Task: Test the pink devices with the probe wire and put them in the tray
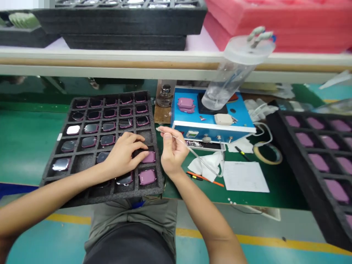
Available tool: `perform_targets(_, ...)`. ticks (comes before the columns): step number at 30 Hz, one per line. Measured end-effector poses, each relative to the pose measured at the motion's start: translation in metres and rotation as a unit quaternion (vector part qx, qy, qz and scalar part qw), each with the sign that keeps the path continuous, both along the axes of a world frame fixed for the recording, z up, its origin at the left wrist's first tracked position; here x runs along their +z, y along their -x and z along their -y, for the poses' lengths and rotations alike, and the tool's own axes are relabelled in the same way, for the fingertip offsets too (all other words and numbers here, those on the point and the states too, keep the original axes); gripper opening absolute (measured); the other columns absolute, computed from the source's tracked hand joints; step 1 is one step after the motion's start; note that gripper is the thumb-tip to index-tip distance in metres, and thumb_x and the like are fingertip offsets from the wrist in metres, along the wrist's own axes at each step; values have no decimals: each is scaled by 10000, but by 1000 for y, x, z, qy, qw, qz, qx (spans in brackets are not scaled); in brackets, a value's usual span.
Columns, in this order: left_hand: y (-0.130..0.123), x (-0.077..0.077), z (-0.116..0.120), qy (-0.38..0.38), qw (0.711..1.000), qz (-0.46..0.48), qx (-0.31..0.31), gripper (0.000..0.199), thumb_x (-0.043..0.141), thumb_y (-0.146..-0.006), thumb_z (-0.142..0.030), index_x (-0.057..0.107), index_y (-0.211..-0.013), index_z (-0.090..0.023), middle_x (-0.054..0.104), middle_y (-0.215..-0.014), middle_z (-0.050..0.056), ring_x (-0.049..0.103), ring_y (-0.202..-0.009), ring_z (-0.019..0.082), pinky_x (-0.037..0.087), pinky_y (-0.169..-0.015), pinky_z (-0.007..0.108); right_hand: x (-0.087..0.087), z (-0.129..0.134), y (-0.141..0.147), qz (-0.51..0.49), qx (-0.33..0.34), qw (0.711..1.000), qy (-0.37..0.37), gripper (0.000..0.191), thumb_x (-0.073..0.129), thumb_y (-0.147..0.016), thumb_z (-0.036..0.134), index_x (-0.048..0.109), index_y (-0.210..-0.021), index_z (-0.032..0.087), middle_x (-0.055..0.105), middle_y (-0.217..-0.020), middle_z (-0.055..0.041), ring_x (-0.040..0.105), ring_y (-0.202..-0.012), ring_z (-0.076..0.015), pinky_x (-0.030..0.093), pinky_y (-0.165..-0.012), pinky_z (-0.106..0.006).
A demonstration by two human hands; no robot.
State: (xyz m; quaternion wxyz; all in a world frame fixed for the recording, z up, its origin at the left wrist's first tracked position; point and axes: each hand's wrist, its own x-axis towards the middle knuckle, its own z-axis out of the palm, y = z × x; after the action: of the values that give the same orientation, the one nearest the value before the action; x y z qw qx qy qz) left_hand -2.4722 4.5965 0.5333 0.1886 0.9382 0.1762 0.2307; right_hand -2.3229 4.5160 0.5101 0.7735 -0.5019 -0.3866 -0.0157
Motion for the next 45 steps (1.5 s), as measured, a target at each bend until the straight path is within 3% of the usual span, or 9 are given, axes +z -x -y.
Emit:
perform_targets(5, -17, 20, -47, -74, 995, -47, 38, 293, 517, -996, -272, 748, -1131, -152, 728, -1176, 132, 593, -1111, 301, 470, -972, 453, -4, 2, 3, 11, 14, 1000, 14, 219, 589, -1006, 379, 735, -1027, 217, 759, -997, -72, 754, -927, -208, 646, -835, -375)
perform_targets(9, -51, 34, -90, -126, 978, -148, 78, 330, 614, -948, -308, 732, -1202, -133, 741, -1158, 160, 638, -1112, 326, 474, -921, 421, -4, 1, 4, 12, 11, 1000, 27, 236, 585, -1005, 405, 730, -1022, 219, 758, -997, -72, 755, -926, -212, 647, -841, -388)
perform_targets(16, -69, 35, -85, -203, 956, -203, 54, 293, 685, -881, -207, 718, -1148, -90, 743, -1107, 211, 660, -1151, 366, 431, -976, 442, -8, 0, 3, 23, 2, 999, 39, 259, 579, -1006, 431, 730, -1022, 221, 756, -1007, -68, 750, -929, -211, 648, -848, -394)
perform_targets(20, -49, 32, -75, -93, 987, -113, 73, 319, 519, -956, -137, 689, -1221, -87, 746, -1110, 209, 696, -1099, 340, 477, -936, 435, -9, 0, 4, 16, 6, 1000, 22, 243, 585, -1006, 410, 740, -1035, 226, 758, -1020, -70, 746, -952, -215, 640, -879, -404)
perform_targets(23, -26, 22, -61, 119, 991, 39, 43, 379, 517, -971, -204, 639, -1317, -110, 767, -1068, 136, 723, -982, 259, 522, -893, 375, -9, -1, 6, 17, 20, 1000, 7, 223, 590, -1007, 384, 748, -1036, 229, 764, -1014, -67, 746, -955, -215, 640, -877, -397)
perform_targets(26, -9, 8, -47, 332, 935, 127, 14, 456, 607, -932, -347, 638, -1313, -99, 771, -964, 100, 718, -864, 219, 565, -776, 330, -8, -3, 9, 31, 45, 998, 16, 201, 589, -1011, 348, 750, -1053, 236, 775, -1032, -64, 747, -974, -210, 640, -883, -384)
perform_targets(29, -7, -4, -37, 448, 875, 184, 16, 589, 744, -832, -420, 639, -1319, -105, 766, -921, 84, 714, -828, 209, 596, -777, 346, -7, -3, 10, 35, 56, 997, 31, 192, 596, -1011, 335, 753, -1060, 236, 784, -1047, -65, 752, -986, -206, 642, -893, -377)
perform_targets(33, -13, -10, -33, 499, 840, 213, -7, 561, 822, -763, -342, 684, -1261, -124, 780, -1028, 113, 741, -936, 239, 612, -869, 386, -7, -2, 11, 23, 55, 997, 44, 189, 604, -1010, 341, 752, -1061, 235, 787, -1054, -68, 756, -1007, -208, 633, -932, -386)
perform_targets(45, -10, -15, -32, 455, 867, 197, -61, 445, 744, -855, -304, 701, -1254, -113, 741, -1261, 148, 731, -1129, 284, 571, -1044, 420, -14, 0, 11, 32, 57, 995, 69, 178, 608, -1006, 282, 765, -1066, 222, 792, -1078, -65, 763, -1020, -214, 632, -944, -397)
